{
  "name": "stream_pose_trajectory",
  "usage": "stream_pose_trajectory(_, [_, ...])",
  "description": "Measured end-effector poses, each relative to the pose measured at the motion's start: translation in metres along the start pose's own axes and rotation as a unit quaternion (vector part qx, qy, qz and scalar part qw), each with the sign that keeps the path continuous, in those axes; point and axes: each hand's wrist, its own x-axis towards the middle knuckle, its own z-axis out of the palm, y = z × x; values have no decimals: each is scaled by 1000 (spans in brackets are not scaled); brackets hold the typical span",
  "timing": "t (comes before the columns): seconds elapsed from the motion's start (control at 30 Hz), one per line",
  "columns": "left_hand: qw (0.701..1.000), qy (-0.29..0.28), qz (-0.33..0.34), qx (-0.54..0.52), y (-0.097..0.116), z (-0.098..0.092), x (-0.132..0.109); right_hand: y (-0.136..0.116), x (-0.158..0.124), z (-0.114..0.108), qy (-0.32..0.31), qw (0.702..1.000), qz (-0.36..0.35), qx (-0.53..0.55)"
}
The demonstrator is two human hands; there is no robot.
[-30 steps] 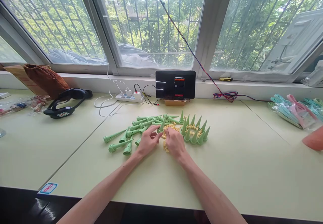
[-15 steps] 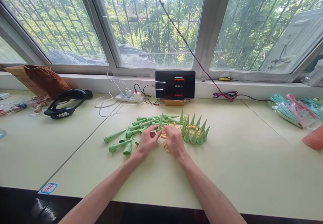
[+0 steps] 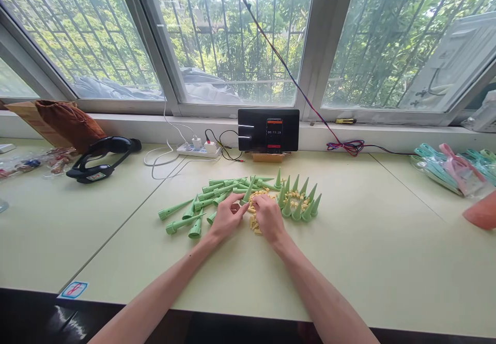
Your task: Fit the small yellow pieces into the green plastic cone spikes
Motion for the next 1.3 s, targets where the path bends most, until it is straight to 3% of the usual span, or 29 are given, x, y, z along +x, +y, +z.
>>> stream_pose_trajectory(0.63, [996, -34, -69, -53, 2, -4, -2, 1, -1, -1, -20, 999, 34, 11])
stream_pose_trajectory(1.3, [994, -44, -71, -67, 0, -4, -2, -3, -2, -3, -31, 999, 43, 4])
